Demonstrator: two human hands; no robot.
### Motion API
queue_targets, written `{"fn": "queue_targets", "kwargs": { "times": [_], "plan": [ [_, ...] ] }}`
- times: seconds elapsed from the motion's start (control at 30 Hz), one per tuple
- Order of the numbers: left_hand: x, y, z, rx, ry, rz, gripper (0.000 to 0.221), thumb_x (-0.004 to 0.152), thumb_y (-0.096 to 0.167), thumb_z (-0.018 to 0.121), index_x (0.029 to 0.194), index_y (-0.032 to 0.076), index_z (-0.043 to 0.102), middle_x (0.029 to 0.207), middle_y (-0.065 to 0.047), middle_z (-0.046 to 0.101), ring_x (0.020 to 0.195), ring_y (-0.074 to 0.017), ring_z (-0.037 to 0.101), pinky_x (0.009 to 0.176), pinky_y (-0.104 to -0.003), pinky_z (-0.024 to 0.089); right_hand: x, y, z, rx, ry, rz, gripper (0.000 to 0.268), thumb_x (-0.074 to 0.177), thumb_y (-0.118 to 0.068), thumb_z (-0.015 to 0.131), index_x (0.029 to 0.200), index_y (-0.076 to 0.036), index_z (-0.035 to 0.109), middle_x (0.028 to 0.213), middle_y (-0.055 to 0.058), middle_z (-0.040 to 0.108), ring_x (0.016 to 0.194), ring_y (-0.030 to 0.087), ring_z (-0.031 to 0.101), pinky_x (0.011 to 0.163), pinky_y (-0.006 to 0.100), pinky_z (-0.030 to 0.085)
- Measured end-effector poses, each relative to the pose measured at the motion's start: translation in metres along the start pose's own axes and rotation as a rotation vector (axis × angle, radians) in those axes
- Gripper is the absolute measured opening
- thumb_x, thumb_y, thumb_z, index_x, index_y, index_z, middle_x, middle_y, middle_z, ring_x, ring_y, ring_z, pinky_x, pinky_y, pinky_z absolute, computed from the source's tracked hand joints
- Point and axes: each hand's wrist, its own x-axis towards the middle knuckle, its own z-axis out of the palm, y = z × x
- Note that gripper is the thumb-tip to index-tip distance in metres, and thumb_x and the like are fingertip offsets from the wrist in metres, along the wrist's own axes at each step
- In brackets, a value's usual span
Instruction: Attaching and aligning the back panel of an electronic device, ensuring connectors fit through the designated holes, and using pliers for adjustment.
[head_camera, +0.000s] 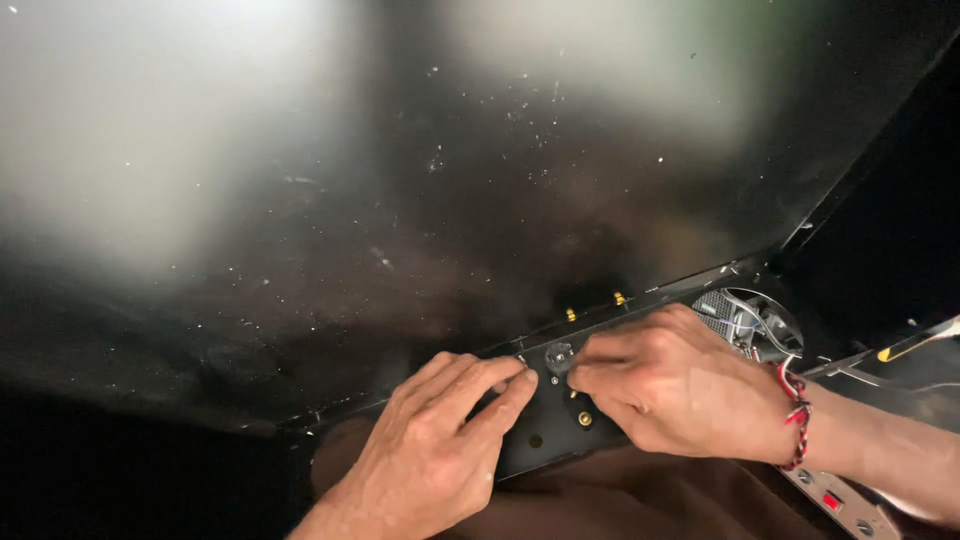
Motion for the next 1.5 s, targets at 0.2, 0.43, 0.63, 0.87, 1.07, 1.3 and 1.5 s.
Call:
{"fn": "queue_targets", "kwargs": {
  "times": [0.2, 0.43, 0.63, 0.87, 1.07, 1.3, 1.5],
  "plan": [
    [-0.002, -0.003, 0.001, 0.033, 0.023, -0.004, 0.03, 0.087, -0.015, 0.056, 0.115, -0.006, 0.064, 0.113, -0.021, 0.063, 0.086, -0.0316, 0.064, 0.075, -0.043, 0.051, 0.0, 0.004, 0.005, -0.036, -0.077, 0.03, 0.027, 0.09, -0.005, 0.057, 0.065, -0.011, 0.048, 0.056, 0.001, 0.046, 0.041, 0.03, 0.044, 0.038, 0.045, 0.028],
    [-0.002, -0.005, 0.001, 0.034, 0.019, -0.003, 0.031, 0.086, -0.015, 0.056, 0.115, -0.006, 0.064, 0.113, -0.02, 0.062, 0.085, -0.0319, 0.063, 0.074, -0.043, 0.05, 0.002, 0.006, 0.002, 0.078, -0.118, 0.027, 0.018, 0.081, 0.001, 0.06, 0.068, -0.011, 0.056, 0.06, 0.001, 0.054, 0.042, 0.031, 0.048, 0.039, 0.043, 0.029],
    [-0.004, -0.005, 0.003, 0.038, 0.012, -0.016, 0.032, 0.085, -0.015, 0.057, 0.115, -0.006, 0.065, 0.113, -0.02, 0.063, 0.085, -0.031, 0.063, 0.075, -0.042, 0.05, 0.003, 0.008, 0.0, 0.146, -0.168, 0.047, 0.016, 0.078, 0.001, 0.062, 0.08, -0.012, 0.071, 0.072, -0.004, 0.069, 0.046, 0.031, 0.058, 0.04, 0.043, 0.038],
    [0.005, 0.002, 0.0, -0.138, -0.115, 0.022, 0.035, 0.087, -0.006, 0.053, 0.12, -0.008, 0.064, 0.121, -0.019, 0.066, 0.093, -0.0342, 0.056, 0.081, -0.046, 0.05, 0.005, 0.007, -0.005, 0.121, -0.219, 0.038, 0.015, 0.08, -0.001, 0.059, 0.07, -0.013, 0.058, 0.065, -0.002, 0.06, 0.053, 0.027, 0.062, 0.043, 0.045, 0.035],
    [0.003, 0.0, 0.007, -0.186, -0.252, 0.025, 0.048, 0.089, -0.007, 0.051, 0.136, -0.011, 0.058, 0.134, -0.02, 0.066, 0.109, -0.0349, 0.055, 0.087, -0.048, 0.047, 0.009, 0.006, -0.018, 0.241, -0.223, -0.012, 0.02, 0.087, 0.002, 0.055, 0.086, -0.01, 0.071, 0.076, 0.002, 0.074, 0.063, 0.029, 0.068, 0.045, 0.044, 0.043],
    [0.011, -0.002, 0.006, -0.246, -0.254, -0.004, 0.047, 0.091, -0.006, 0.05, 0.138, -0.004, 0.057, 0.138, -0.012, 0.066, 0.109, -0.0321, 0.056, 0.086, -0.045, 0.046, 0.002, 0.013, -0.018, 0.228, -0.247, 0.002, 0.017, 0.086, 0.001, 0.054, 0.075, -0.011, 0.055, 0.065, 0.003, 0.064, 0.056, 0.029, 0.062, 0.046, 0.044, 0.039],
    [0.011, -0.003, 0.009, -0.227, -0.273, -0.009, 0.045, 0.092, -0.005, 0.049, 0.136, -0.004, 0.061, 0.138, -0.013, 0.067, 0.112, -0.0305, 0.056, 0.084, -0.043, 0.044, 0.004, 0.013, -0.024, 0.308, -0.185, -0.054, 0.019, 0.088, 0.002, 0.054, 0.092, -0.006, 0.071, 0.09, 0.005, 0.08, 0.068, 0.032, 0.071, 0.053, 0.042, 0.054]
  ]
}}
